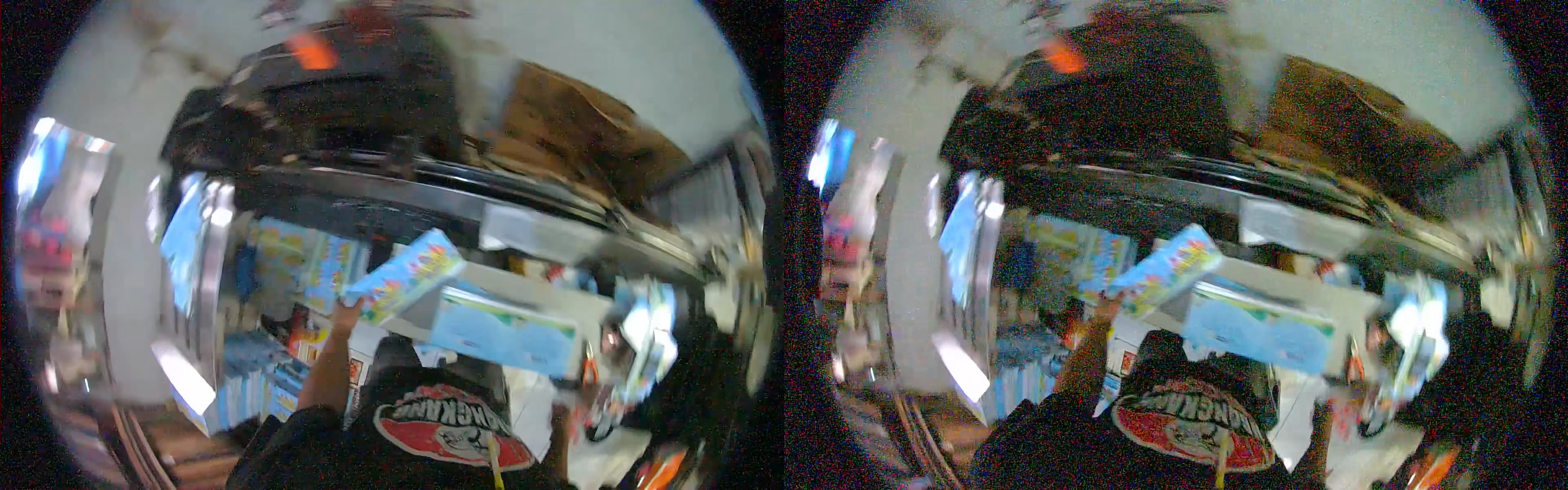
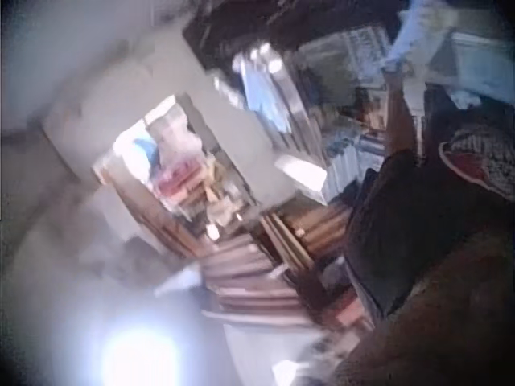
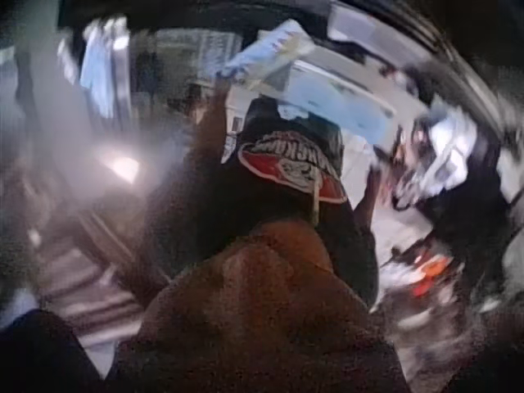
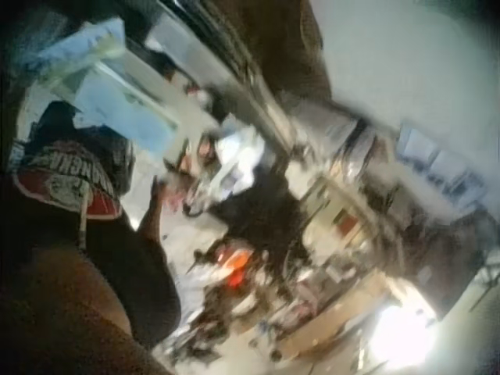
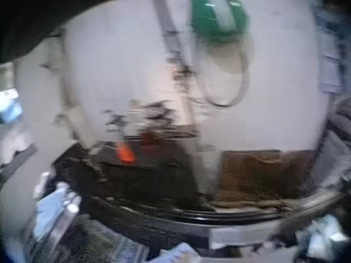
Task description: The person aligns stacks of printed booklet covers and pages, inserts inner pages into the folded covers, and feeds them into a binding machine.
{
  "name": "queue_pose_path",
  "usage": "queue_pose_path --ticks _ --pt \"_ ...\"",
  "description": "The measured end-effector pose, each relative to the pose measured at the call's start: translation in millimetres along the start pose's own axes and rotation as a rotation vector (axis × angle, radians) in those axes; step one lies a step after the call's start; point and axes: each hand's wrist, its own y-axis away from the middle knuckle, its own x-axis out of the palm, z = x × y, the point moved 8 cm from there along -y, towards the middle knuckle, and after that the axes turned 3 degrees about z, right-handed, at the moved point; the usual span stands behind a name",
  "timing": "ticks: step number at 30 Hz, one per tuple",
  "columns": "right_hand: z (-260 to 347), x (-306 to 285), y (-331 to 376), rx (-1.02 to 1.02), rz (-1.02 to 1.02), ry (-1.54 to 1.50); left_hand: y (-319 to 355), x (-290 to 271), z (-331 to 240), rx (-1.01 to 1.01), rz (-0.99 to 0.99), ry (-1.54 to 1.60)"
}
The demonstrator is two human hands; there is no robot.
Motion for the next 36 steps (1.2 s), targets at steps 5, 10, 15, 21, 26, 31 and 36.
queue_pose_path --ticks 5,10,15,21,26,31,36 --pt "117 -71 7 0.034 -0.075 -0.555 80 -45 -141 0.170 -0.092 -0.397" --pt "309 -99 59 -0.252 0.148 -0.652 94 -212 -258 0.548 -0.373 -0.408" --pt "452 -85 155 -0.428 0.366 -0.551 -30 -447 -279 0.405 -0.581 -0.497" --pt "536 -75 242 -0.515 0.577 -0.391 -177 -585 -276 0.426 -0.289 -1.038" --pt "566 -85 274 -0.511 0.603 -0.335 -261 -551 -343 0.569 -0.054 -1.113" --pt "595 -90 296 -0.515 0.599 -0.361 -297 -537 -352 0.239 0.128 -1.143" --pt "601 -88 313 -0.507 0.601 -0.396 -324 -533 -342 0.077 0.083 -1.271"
